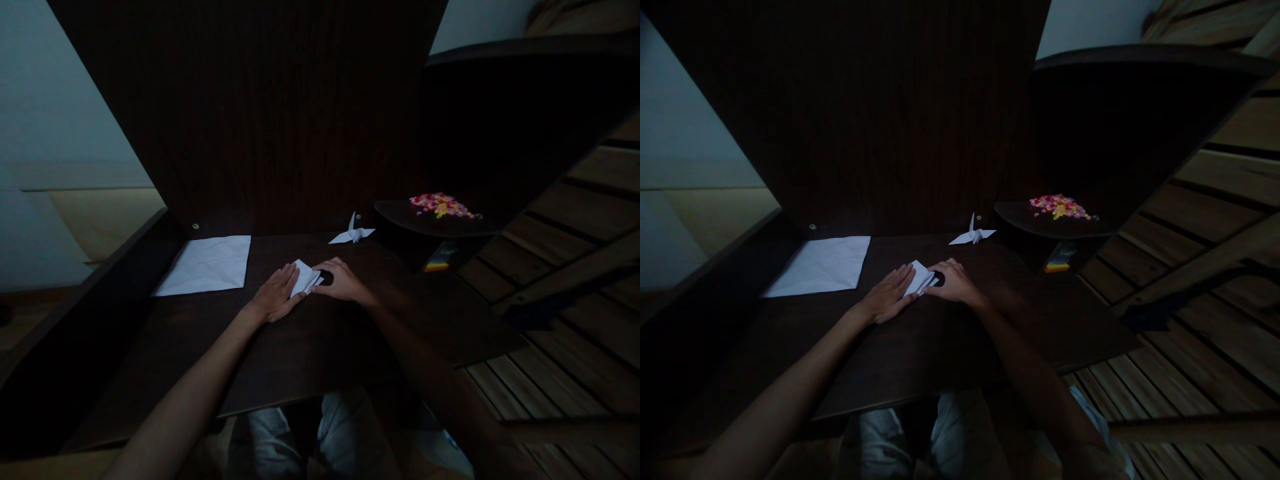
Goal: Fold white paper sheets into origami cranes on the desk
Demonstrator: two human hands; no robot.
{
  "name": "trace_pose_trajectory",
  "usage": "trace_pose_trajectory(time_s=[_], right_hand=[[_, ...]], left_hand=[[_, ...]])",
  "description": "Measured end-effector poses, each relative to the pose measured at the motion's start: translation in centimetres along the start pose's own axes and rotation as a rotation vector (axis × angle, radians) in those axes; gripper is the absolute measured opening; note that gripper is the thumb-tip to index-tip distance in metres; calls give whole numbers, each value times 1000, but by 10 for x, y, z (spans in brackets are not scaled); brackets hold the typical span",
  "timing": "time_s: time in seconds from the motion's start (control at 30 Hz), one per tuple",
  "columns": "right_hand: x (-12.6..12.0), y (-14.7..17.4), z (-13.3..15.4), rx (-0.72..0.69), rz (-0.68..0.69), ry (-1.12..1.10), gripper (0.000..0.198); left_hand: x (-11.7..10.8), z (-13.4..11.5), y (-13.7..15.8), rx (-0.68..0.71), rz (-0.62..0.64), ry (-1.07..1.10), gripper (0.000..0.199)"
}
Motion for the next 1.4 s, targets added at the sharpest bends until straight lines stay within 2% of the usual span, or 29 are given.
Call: trace_pose_trajectory(time_s=[0.17, 0.3, 0.47, 0.63, 0.83, 0.97, 1.07, 1.23, 1.4], right_hand=[[2, -1, 3, -52, -96, 0, 27], [3, 0, 5, -180, -129, 112, 11], [3, 2, 7, -356, -119, 343, 14], [0, 3, 4, -414, -107, 419, 23], [0, 6, 8, -359, -106, 252, 26], [1, 7, 16, -328, -11, 223, 25], [-2, 9, 17, -229, 78, 276, 24], [-10, 10, 11, -26, 96, 318, 26], [-10, 8, 10, 50, 109, 338, 26]], left_hand=[[0, -1, 0, 5, 0, -5, 71], [0, -1, 0, -11, 10, 1, 71], [-1, -2, 0, -14, 26, 23, 72], [-2, -3, 1, -32, 20, 62, 72], [-1, -1, 0, -22, 20, 72, 65], [-1, -1, 0, -16, 23, 62, 69], [-1, 0, 0, -1, 21, 68, 72], [-2, 2, 2, 10, 33, 81, 76], [-3, 2, 3, -8, 54, 81, 78]])
Point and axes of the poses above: each hand's wrist, its own y-axis away from the middle knuckle, its own x-axis out of the palm, z = x × y, the point moved 2 cm from there along -y, towards the middle knuckle, and after that the axes turned 13 degrees about z, right-handed, at the moved point
